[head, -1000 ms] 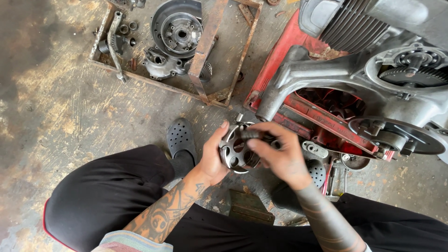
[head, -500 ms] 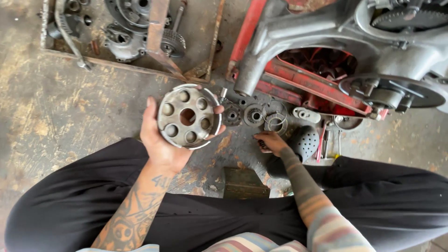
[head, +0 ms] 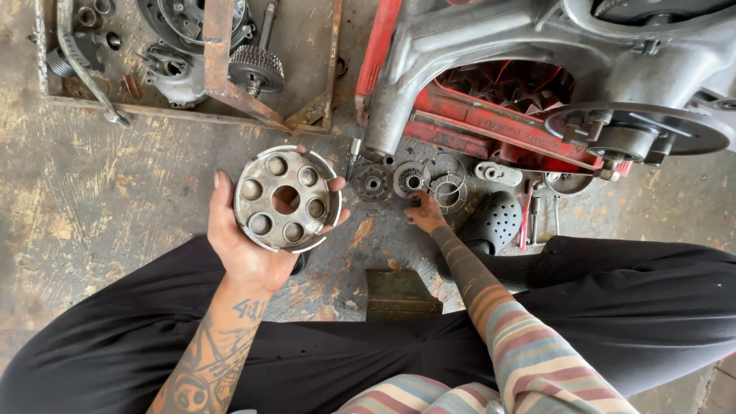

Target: Assembling a motorcycle clutch by placing springs and plates into the hub

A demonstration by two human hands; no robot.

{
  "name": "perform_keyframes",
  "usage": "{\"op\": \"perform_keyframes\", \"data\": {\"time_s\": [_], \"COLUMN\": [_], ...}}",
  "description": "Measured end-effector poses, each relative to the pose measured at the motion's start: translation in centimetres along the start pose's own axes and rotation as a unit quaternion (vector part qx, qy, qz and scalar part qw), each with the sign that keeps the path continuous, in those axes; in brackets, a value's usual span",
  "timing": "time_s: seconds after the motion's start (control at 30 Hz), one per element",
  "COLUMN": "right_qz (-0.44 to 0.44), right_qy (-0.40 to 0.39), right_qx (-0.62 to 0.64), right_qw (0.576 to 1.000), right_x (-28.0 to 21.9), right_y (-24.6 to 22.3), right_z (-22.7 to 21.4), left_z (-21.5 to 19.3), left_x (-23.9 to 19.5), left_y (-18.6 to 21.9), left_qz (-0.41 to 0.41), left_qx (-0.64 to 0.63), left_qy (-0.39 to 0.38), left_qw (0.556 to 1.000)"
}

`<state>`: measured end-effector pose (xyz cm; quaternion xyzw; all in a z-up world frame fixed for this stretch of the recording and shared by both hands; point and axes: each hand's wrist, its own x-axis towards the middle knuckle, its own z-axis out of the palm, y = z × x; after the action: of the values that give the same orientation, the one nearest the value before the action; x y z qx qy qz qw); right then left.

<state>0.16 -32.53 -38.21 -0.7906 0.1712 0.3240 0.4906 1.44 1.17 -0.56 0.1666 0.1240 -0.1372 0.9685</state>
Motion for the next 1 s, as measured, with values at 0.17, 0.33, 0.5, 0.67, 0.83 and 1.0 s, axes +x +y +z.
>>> {"op": "perform_keyframes", "data": {"time_s": [0.17, 0.33, 0.5, 0.67, 0.83, 1.0], "right_qz": [0.001, 0.0, 0.021, 0.014, 0.025, -0.042], "right_qy": [-0.038, -0.059, -0.079, -0.084, -0.058, 0.029], "right_qx": [0.057, 0.082, 0.13, 0.146, 0.15, -0.013], "right_qw": [0.998, 0.995, 0.988, 0.986, 0.987, 0.999], "right_x": [0.0, 0.0, 0.1, 0.0, -0.2, 1.8], "right_y": [0.4, 0.3, -0.2, -1.1, -1.4, 2.1], "right_z": [0.3, 0.5, 0.7, 1.1, 1.3, 1.1], "left_z": [0.9, 0.1, -0.1, 0.0, 2.0, 3.9], "left_x": [0.2, 0.4, 0.4, 0.1, 0.1, 0.0], "left_y": [-0.4, -0.7, -0.7, -0.5, -1.4, -1.8], "left_qz": [-0.004, -0.015, -0.016, -0.011, 0.029, 0.07], "left_qx": [0.02, -0.002, -0.004, 0.009, 0.004, -0.017], "left_qy": [-0.022, 0.003, 0.0, 0.004, 0.087, 0.18], "left_qw": [1.0, 1.0, 1.0, 1.0, 0.996, 0.981]}}
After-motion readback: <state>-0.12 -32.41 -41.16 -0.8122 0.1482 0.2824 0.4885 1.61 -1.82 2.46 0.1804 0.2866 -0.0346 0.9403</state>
